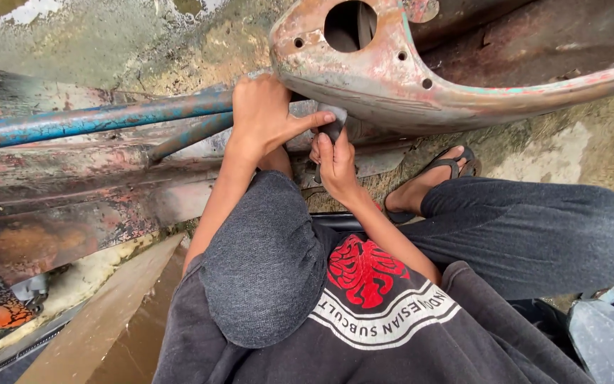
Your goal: Sanding and scraping a motorcycle body part to smooth the surface for repair or preparation.
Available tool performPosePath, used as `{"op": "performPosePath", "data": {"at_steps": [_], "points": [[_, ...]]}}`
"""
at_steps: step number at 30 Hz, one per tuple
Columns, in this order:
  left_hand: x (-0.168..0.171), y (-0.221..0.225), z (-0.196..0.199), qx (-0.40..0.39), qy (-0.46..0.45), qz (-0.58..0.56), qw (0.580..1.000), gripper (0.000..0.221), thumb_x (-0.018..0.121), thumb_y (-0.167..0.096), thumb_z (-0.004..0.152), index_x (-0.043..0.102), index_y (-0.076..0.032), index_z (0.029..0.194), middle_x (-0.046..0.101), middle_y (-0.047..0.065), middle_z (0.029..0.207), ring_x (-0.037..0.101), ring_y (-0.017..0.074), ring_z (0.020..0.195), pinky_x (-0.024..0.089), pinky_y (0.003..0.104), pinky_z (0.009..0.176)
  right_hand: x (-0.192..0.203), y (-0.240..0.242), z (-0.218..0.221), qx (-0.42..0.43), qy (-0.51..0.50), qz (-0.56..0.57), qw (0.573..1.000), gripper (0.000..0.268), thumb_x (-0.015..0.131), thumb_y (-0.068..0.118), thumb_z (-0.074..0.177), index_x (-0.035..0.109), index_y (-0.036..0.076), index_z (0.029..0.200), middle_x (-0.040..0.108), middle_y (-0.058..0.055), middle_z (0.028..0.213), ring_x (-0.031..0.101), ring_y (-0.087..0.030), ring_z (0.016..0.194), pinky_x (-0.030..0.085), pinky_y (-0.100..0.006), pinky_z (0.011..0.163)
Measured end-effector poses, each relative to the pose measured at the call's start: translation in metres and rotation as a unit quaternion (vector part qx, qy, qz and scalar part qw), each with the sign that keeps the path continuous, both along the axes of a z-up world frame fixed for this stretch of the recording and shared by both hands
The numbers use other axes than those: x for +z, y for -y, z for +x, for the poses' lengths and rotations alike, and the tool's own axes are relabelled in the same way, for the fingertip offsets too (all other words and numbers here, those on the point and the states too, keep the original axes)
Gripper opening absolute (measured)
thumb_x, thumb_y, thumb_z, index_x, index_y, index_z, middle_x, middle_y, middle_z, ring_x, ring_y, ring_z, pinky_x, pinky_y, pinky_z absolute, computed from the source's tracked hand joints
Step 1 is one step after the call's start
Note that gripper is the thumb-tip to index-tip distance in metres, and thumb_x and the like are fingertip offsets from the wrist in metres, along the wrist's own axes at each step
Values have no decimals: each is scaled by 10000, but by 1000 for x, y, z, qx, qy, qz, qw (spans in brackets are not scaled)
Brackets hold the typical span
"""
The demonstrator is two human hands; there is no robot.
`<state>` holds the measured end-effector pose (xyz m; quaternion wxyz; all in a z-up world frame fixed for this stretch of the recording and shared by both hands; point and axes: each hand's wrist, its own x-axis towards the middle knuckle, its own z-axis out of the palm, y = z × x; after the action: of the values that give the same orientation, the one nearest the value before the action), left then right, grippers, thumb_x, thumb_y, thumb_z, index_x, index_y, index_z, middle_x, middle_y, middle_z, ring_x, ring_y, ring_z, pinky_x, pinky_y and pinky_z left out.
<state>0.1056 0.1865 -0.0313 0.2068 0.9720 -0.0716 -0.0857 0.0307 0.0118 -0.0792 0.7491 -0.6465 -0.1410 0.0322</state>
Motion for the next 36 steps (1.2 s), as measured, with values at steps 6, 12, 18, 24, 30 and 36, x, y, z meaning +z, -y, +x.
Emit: {"op": "performPosePath", "data": {"at_steps": [6,12,18,24,30,36], "points": [[2,-4,-4,-20,133,-11,991,939,566,-917,839,727,4,753,654,149,703,551,303,513,436,420,580,6,-6,-8,-20,-109,-15,994,207,396,181,1118,470,19,1226,444,4,757,352,-76,612,346,-225,539],[-4,-4,-5,-26,133,10,991,974,552,-961,829,719,-8,720,635,132,671,552,289,513,418,406,536,3,-7,-12,-16,-128,34,991,178,379,148,1122,460,15,1208,410,3,761,328,-82,630,339,-230,566],[-6,-1,-4,-15,147,36,988,1033,576,-1002,820,642,3,592,571,90,576,458,233,441,370,374,493,1,-4,-11,-12,-145,56,988,173,399,158,1122,462,36,1228,457,-1,802,371,-71,655,364,-219,581],[-6,0,-5,4,140,42,989,1069,603,-1024,793,593,16,546,528,70,530,399,211,437,362,366,500,6,-1,-9,-14,-156,39,987,173,413,185,1118,484,44,1187,447,8,768,356,-64,621,334,-216,544],[-2,3,-6,7,147,28,989,1025,608,-1008,781,616,-2,584,551,81,553,403,239,464,374,393,606,0,-1,-9,-23,-155,23,987,189,418,208,1117,479,47,1194,444,15,770,370,-61,632,345,-210,538],[5,6,-7,29,134,12,991,966,658,-994,730,718,-33,655,579,96,548,403,264,477,348,418,678,-5,2,-3,-19,-126,8,992,179,419,193,1123,484,56,1219,422,32,729,366,-64,616,349,-216,525]]}}
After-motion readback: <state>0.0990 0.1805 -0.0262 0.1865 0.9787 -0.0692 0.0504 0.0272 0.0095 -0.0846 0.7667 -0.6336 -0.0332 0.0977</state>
